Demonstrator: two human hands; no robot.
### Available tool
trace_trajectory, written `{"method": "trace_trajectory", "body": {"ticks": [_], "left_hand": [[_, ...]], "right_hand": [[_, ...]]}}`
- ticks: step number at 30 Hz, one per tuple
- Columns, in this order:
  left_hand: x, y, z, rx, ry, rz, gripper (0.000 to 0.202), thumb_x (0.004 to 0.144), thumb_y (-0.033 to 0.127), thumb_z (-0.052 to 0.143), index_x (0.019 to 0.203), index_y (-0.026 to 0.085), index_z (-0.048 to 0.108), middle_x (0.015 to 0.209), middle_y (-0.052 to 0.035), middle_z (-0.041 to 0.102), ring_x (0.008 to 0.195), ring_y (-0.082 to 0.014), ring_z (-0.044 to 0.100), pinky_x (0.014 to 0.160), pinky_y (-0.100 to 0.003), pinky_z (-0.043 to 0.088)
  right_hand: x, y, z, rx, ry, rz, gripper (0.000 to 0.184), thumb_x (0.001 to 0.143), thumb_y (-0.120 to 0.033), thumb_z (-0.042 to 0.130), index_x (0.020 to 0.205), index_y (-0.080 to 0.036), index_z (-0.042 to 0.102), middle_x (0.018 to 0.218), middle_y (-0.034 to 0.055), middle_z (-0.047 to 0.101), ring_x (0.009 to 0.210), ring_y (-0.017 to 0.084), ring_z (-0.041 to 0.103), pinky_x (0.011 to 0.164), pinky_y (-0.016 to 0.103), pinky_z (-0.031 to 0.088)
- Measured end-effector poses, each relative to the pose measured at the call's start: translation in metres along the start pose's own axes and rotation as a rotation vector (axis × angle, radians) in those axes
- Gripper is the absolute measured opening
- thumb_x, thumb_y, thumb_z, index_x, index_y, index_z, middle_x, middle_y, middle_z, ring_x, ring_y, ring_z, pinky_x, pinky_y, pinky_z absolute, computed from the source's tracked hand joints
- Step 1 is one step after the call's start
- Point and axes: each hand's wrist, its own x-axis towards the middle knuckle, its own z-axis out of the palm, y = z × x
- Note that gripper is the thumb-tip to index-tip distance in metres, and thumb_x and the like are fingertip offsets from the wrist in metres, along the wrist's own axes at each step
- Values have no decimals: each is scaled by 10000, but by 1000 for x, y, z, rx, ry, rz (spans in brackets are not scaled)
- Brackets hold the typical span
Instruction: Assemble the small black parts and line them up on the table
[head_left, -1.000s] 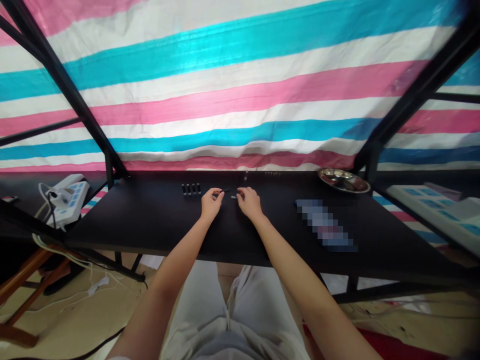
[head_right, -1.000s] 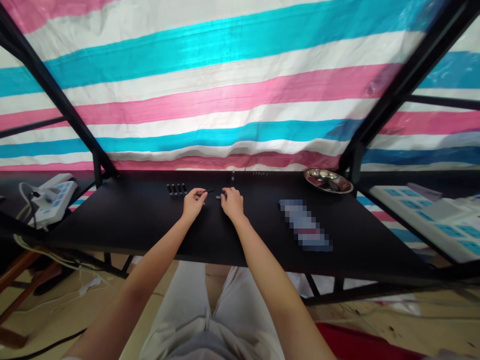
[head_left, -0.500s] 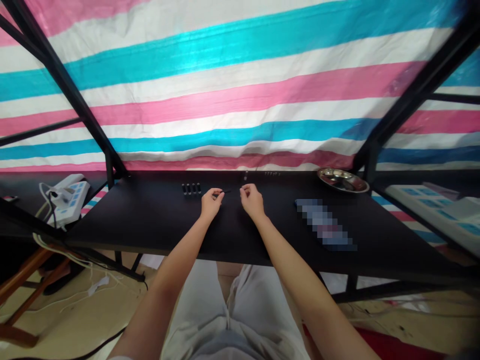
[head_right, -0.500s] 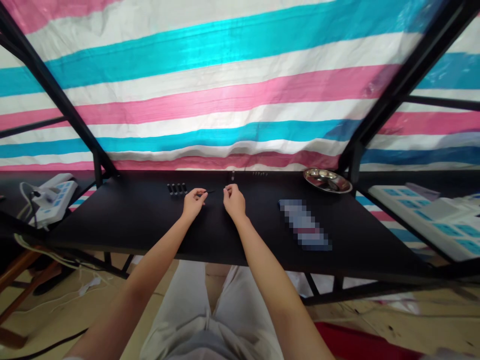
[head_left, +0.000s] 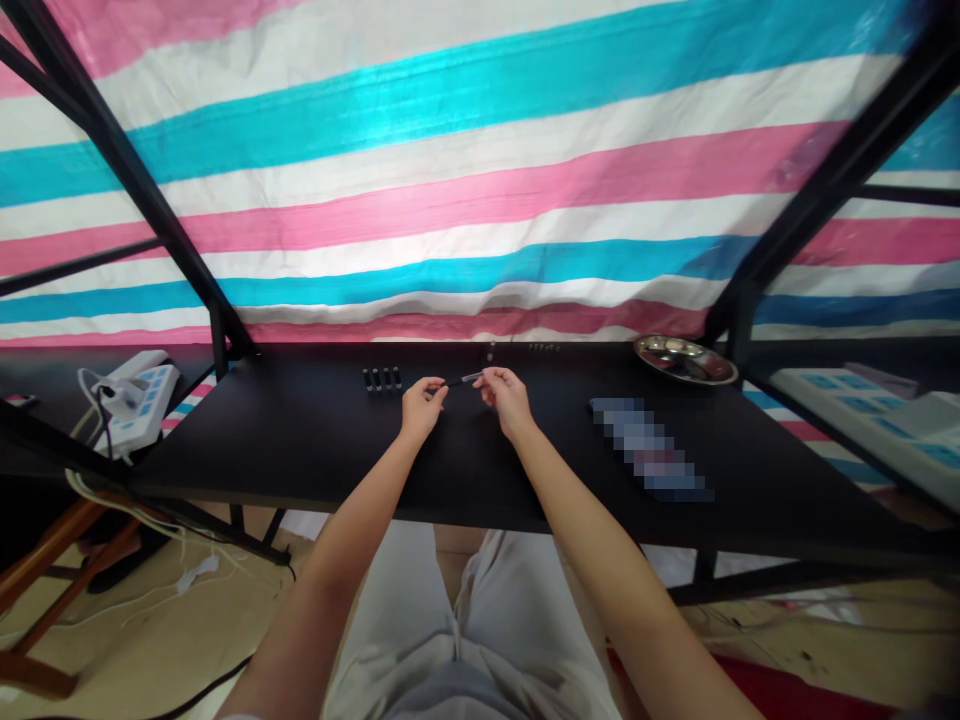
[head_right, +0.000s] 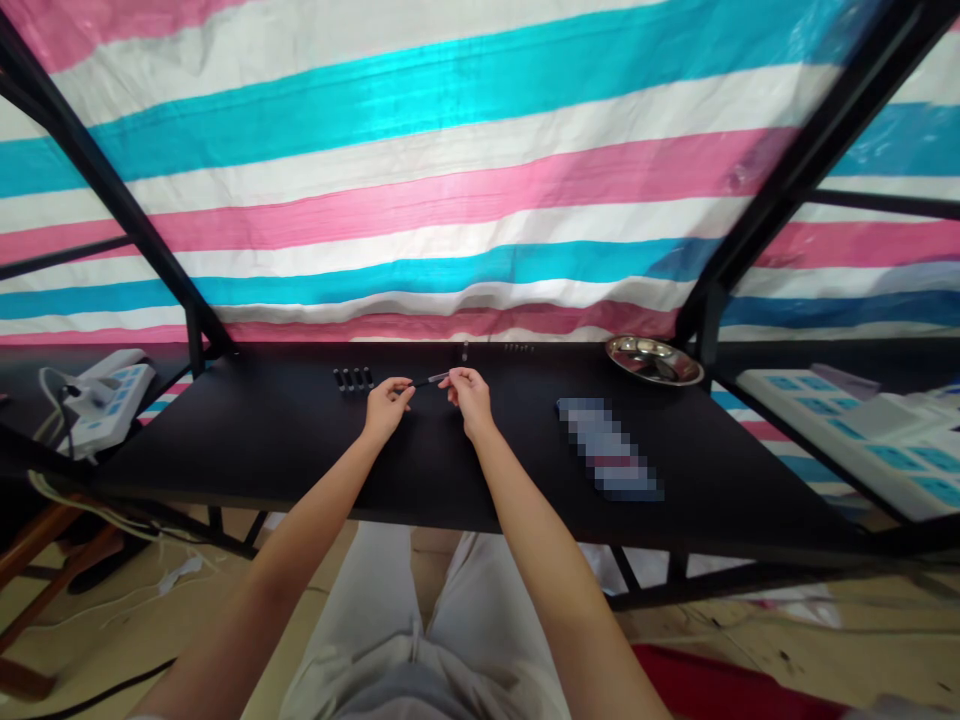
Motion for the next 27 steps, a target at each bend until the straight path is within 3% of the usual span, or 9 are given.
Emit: {"method": "trace_trajectory", "body": {"ticks": [18,23,27], "left_hand": [[-2,6,0,-75,-40,11,252,672,288,648,867,130,637,811,-45,646,439,-43,511,449,-188,407],[-3,4,2,-72,-61,22,270,668,298,650,877,128,638,826,-50,650,441,-41,507,451,-188,415],[-2,4,1,-63,-67,34,267,674,304,644,879,133,636,820,-47,649,450,-47,515,458,-191,421]], "right_hand": [[3,2,-3,53,-20,112,279,588,-393,658,710,-177,532,526,-45,549,376,51,391,357,191,234],[0,5,-3,-220,-31,60,335,688,-473,536,758,-151,597,508,-21,543,366,63,367,381,212,245],[-4,9,-2,-565,-122,-117,359,776,-446,418,801,-162,636,490,-12,550,480,115,476,522,241,366]]}}
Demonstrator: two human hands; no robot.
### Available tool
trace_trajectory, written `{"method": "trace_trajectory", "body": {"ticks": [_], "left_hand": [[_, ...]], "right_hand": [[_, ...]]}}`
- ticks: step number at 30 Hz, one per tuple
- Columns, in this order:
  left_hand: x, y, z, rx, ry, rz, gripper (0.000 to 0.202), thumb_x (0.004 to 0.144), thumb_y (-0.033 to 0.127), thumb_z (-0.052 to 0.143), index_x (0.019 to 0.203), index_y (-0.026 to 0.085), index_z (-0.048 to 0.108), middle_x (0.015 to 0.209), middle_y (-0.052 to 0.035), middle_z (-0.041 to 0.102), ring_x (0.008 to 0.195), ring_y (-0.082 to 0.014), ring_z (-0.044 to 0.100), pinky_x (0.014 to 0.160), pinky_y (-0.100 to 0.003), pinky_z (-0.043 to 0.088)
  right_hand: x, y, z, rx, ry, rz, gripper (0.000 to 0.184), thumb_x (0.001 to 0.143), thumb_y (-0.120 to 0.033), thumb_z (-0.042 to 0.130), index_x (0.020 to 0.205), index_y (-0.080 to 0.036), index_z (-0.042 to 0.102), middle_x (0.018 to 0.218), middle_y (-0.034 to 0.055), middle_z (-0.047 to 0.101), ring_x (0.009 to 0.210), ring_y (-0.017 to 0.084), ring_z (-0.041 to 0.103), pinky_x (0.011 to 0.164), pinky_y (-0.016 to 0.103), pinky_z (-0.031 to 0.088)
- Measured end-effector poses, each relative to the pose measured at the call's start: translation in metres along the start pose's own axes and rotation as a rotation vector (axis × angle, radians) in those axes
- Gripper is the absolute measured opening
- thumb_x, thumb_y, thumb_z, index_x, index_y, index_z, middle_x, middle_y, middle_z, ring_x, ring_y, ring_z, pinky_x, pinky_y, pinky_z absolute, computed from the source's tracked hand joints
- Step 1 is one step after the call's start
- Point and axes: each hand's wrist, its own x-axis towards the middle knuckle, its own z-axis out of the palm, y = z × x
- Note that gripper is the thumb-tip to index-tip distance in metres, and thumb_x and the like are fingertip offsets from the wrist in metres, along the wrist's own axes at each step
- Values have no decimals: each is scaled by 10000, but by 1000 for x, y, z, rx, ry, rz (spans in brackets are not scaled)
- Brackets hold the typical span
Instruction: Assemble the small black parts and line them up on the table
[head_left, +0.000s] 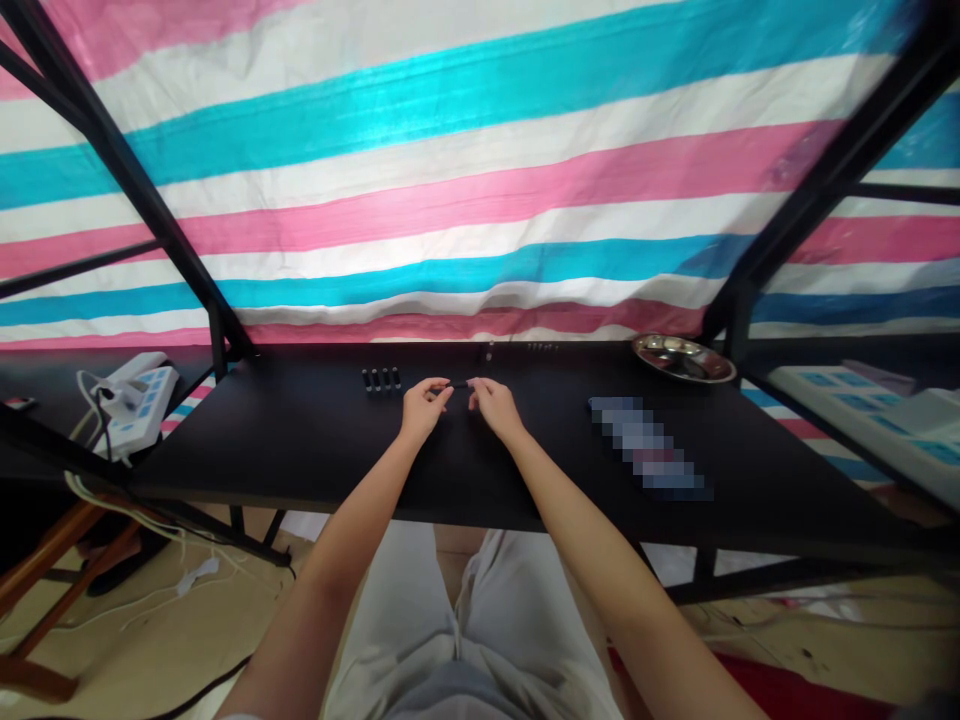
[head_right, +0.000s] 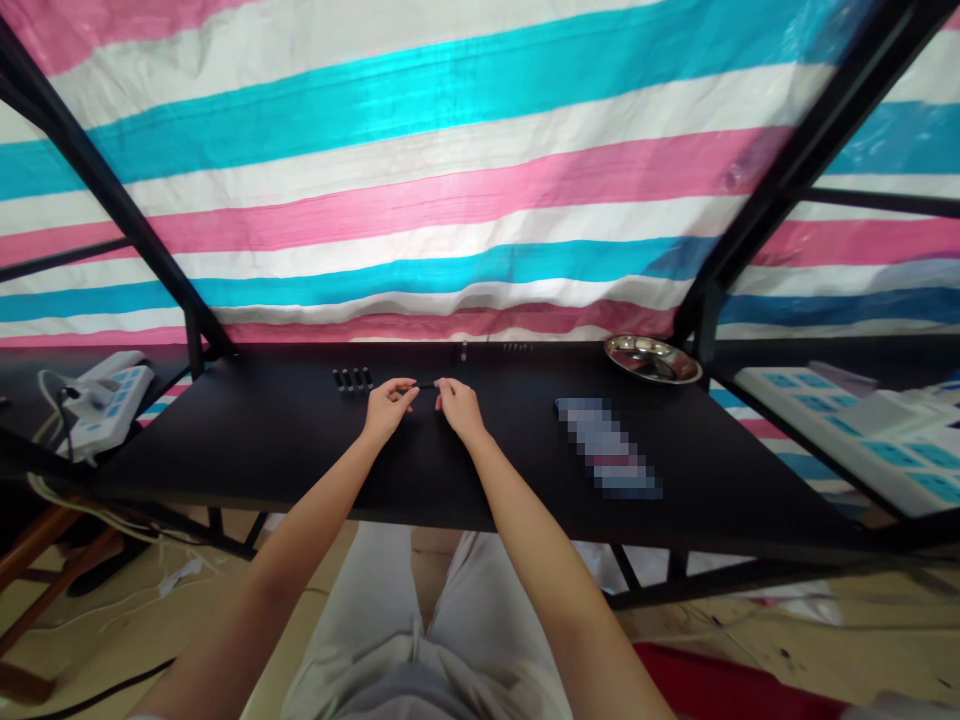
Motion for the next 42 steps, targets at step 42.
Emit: {"method": "trace_trajectory", "body": {"ticks": [42], "left_hand": [[95,61,-58,1390,-543,284,80,610,138,674,688,152,667,927,-96,648,948,-244,534,854,-338,310]], "right_hand": [[1,15,-3,-259,6,-158,304,736,-238,401,894,-179,653,746,33,652,643,148,566,689,283,435]]}}
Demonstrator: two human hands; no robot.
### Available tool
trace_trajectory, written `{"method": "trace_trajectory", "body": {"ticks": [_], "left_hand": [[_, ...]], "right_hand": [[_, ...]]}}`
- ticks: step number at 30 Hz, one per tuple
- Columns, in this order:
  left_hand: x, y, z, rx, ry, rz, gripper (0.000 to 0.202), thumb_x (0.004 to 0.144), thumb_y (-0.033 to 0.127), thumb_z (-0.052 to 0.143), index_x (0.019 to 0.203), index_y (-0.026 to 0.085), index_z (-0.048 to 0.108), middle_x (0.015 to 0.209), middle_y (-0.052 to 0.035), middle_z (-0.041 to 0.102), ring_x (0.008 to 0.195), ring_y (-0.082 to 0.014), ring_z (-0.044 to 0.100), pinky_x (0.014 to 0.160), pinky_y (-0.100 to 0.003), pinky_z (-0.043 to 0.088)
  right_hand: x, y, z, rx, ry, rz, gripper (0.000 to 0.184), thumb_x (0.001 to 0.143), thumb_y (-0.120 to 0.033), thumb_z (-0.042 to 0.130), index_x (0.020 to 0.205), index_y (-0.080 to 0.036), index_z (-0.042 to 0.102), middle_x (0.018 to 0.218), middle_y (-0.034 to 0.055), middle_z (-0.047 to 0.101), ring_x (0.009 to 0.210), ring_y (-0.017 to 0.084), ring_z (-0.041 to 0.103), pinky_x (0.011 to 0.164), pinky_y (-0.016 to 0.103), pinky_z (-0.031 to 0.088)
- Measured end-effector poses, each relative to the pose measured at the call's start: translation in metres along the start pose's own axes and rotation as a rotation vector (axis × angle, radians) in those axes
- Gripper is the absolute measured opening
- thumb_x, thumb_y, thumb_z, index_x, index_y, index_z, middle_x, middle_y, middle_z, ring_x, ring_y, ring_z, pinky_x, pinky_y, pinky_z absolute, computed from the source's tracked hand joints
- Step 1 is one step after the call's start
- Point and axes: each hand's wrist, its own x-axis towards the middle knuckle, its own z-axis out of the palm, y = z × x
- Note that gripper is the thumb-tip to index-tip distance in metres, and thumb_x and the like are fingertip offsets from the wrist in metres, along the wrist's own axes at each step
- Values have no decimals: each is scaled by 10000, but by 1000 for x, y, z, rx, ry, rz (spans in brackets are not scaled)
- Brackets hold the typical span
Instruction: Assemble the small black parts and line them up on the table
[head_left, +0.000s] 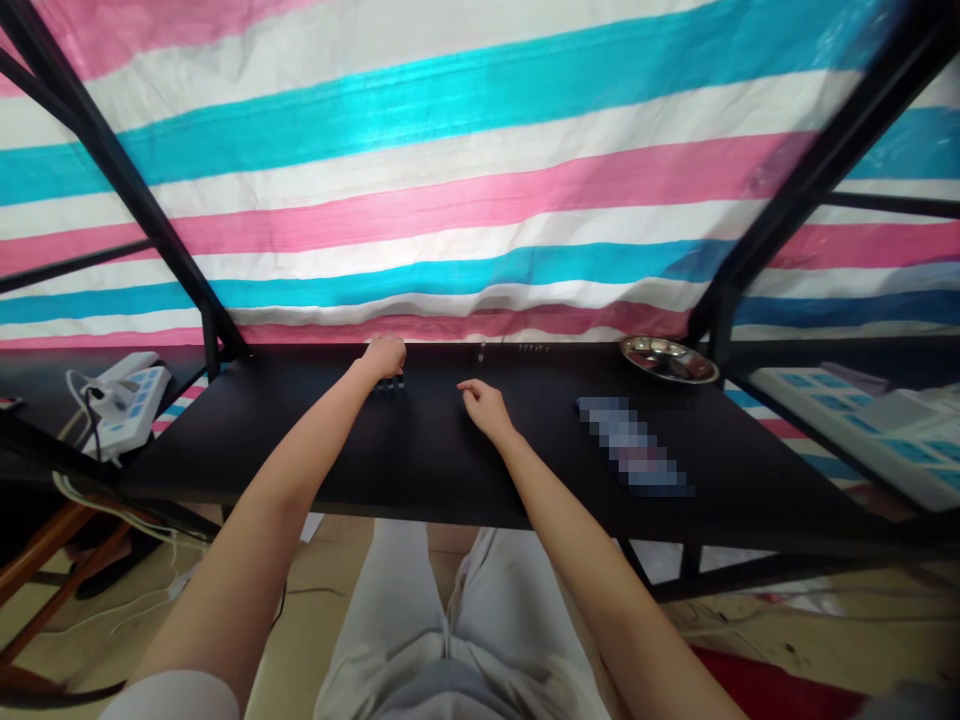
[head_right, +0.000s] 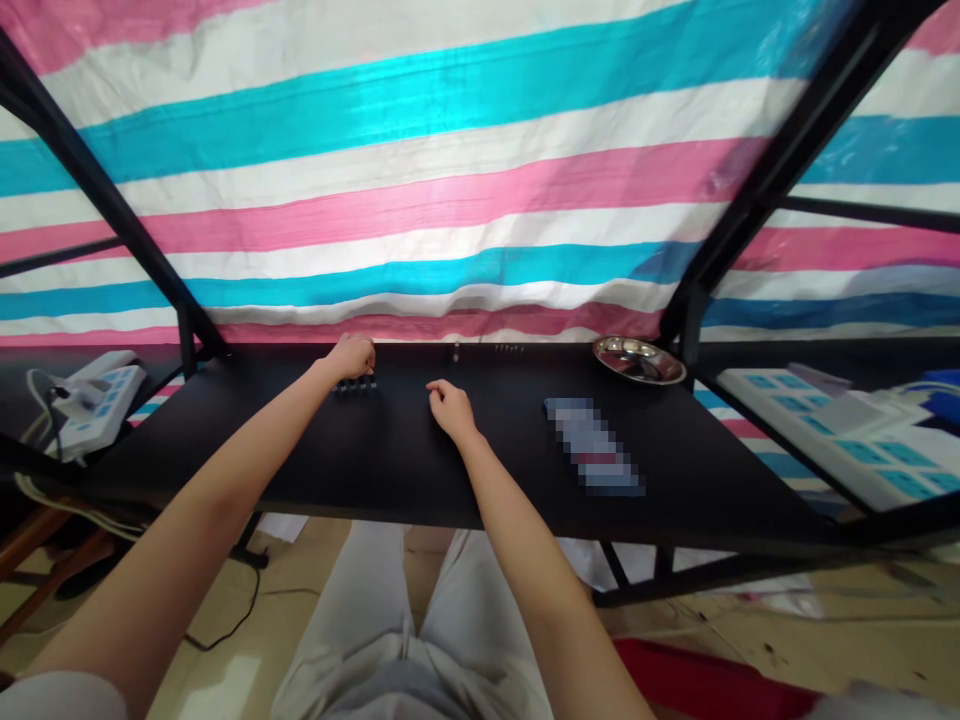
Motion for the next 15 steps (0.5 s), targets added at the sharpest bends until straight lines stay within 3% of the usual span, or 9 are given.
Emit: {"method": "trace_trajectory", "body": {"ticks": [15], "left_hand": [[-5,5,0,42,-26,-8,106,636,130,645,739,141,661,964,-109,637,965,-260,540,852,-360,321]], "right_hand": [[-1,-2,-2,-45,-4,-14,291,744,-235,409,892,-201,658,777,32,666,669,154,579,705,292,442]]}}
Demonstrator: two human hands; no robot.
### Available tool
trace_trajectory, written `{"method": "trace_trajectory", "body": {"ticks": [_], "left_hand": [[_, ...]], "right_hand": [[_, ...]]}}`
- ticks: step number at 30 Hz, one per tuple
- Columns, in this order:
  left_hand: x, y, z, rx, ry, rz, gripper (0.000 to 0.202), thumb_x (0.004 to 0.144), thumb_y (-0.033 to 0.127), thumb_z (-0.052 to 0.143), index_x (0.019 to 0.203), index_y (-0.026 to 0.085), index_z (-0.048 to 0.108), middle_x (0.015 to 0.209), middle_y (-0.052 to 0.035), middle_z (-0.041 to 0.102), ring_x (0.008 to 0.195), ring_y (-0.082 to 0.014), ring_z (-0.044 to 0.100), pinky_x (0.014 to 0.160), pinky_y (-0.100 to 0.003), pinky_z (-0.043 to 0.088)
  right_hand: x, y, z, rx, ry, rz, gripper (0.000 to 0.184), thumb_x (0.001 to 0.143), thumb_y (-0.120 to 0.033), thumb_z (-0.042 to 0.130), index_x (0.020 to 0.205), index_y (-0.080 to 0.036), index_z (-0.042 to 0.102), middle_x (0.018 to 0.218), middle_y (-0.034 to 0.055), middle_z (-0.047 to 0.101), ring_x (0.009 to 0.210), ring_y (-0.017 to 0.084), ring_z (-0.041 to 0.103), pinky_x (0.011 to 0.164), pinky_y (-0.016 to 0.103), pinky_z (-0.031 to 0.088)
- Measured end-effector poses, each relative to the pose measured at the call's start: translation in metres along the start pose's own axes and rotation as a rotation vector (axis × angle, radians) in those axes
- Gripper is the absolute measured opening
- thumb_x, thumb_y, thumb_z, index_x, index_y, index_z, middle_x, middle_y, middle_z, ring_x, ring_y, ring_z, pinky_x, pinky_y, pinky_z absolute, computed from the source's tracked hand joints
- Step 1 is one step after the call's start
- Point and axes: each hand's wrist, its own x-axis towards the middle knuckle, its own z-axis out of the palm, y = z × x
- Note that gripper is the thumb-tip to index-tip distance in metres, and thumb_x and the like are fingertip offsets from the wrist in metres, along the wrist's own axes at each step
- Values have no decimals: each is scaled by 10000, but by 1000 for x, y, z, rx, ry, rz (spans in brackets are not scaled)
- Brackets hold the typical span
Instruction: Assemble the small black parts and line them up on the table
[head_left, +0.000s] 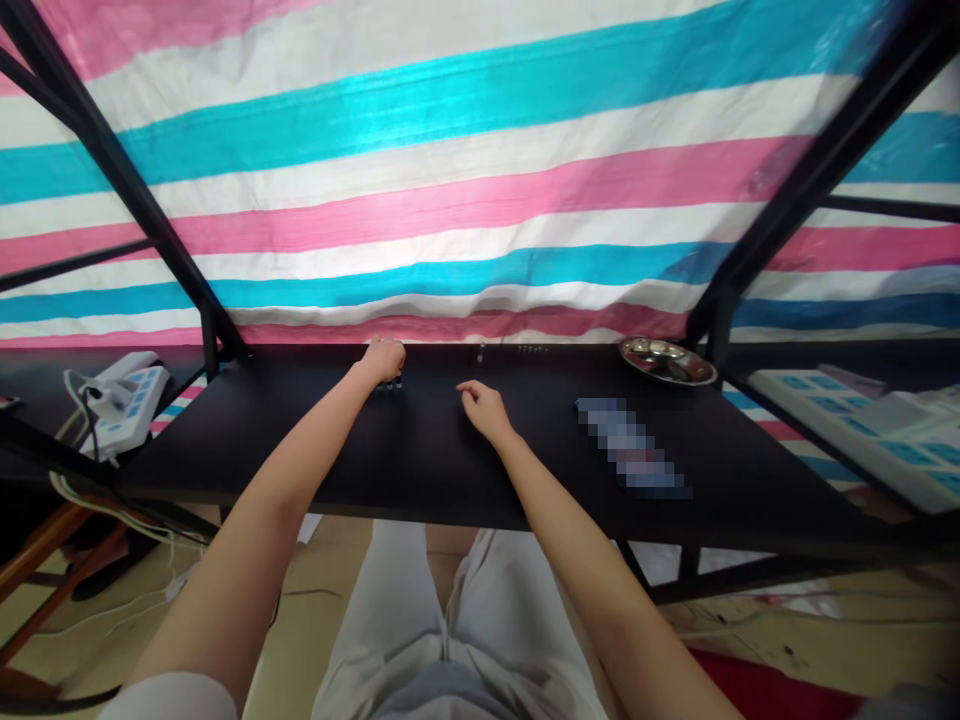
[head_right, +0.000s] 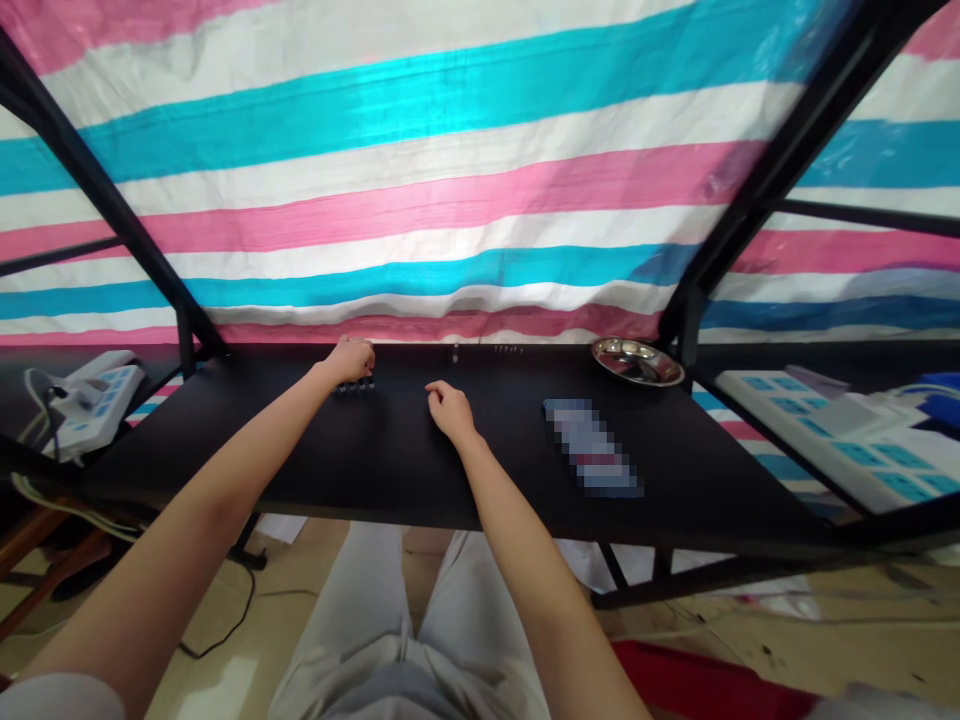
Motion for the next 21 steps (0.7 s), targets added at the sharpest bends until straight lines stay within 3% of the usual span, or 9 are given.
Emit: {"method": "trace_trajectory", "body": {"ticks": [21], "left_hand": [[-3,2,-3,30,-30,-8,164,651,109,613,800,155,662,1001,-105,631,986,-264,530,859,-373,309]], "right_hand": [[0,0,-1,-61,42,18,279,746,-219,406,872,-216,655,763,35,658,698,169,585,717,299,438]]}}
